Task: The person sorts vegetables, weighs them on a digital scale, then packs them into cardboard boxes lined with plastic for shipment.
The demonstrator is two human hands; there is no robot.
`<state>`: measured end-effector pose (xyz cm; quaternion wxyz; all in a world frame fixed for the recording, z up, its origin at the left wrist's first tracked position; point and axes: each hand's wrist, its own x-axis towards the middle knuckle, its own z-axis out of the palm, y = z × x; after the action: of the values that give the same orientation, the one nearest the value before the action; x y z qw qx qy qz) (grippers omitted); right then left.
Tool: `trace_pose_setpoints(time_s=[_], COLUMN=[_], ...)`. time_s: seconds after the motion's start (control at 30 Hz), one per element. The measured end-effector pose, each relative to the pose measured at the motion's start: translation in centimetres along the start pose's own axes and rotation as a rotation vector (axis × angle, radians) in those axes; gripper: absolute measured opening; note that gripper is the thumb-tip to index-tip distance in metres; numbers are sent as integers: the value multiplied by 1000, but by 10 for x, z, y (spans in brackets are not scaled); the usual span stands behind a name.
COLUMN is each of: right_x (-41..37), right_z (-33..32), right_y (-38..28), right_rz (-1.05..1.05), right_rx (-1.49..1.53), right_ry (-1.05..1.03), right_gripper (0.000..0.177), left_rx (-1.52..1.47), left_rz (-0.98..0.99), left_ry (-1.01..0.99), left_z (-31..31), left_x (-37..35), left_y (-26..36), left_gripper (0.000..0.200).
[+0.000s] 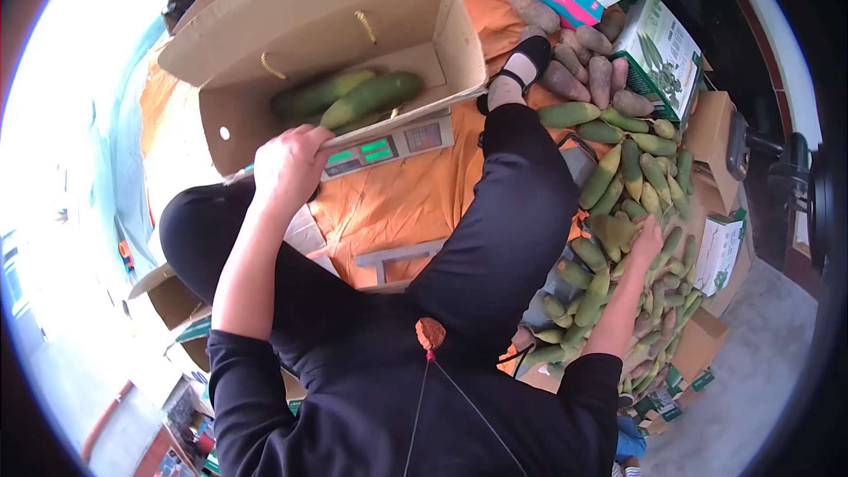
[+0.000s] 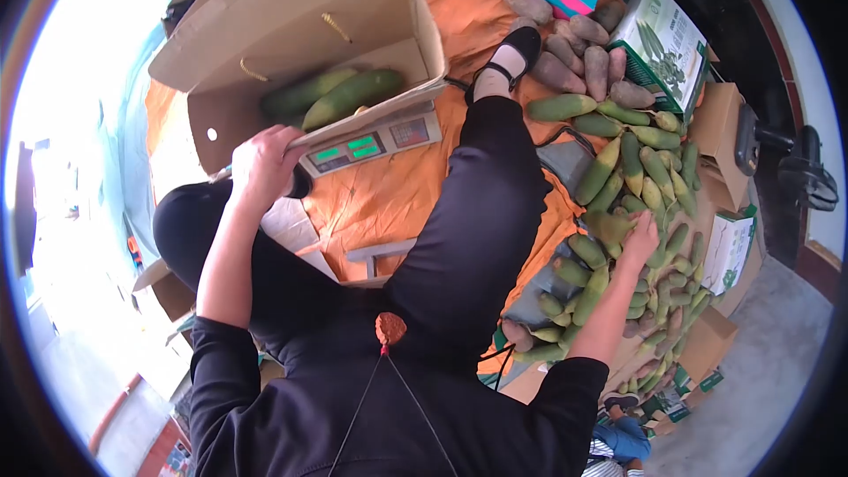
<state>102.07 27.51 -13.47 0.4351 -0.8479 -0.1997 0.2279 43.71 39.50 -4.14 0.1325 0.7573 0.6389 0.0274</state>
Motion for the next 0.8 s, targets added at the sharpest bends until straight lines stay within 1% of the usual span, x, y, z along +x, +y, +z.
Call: trace_pose_setpoints(time_s=[0.07,0.13,0.2,0.27,0.33,0.4,0.43,0.47,0.53,0.6,0.67,0.73,0.8], right_x=[-25,-48,-71,-98,-121,-134,-145,-158,-178,-197,-216,-223,-235], right_z=[14,26,35,45,58,80,97,118,165,209,260,307,341], right_y=[-63,-122,-181,-236,-283,-315,-329,-340,-346,-343,-330,-310,-299], right_rz=[-97,-272,-448,-624,-720,-725,-756,-786,-687,-686,-761,-948,-1012], right_rx=[32,88,256,428,541,625,602,578,564,402,245,77,-165], right_ry=[-82,-149,-276,-463,-665,-845,-879,-912,-951,-1099,-1097,-1077,-1007], right_gripper=[27,29,30,32,35,35,33,31,26,24,21,25,26], left_rx=[5,11,-7,-13,-7,-22,-18,-22,-39,-49,-59,-63,-55], left_rz=[-15,-3,-14,-4,-4,11,13,9,21,29,37,64,56], left_ry=[-13,-22,-28,-39,-26,-37,-44,-38,-32,-25,-25,-24,-24], left_z=[0,-1,-2,-1,2,3,3,3,3,4,5,3,-2], left_x=[0,-1,-2,-2,-3,-3,-3,-4,-4,-4,-5,-5,-5], left_y=[-2,-2,-1,-3,-6,-7,-7,-7,-8,-9,-10,-10,-8], left_gripper=[12,13,15,15,15,15,16,16,15,14,14,13,13])
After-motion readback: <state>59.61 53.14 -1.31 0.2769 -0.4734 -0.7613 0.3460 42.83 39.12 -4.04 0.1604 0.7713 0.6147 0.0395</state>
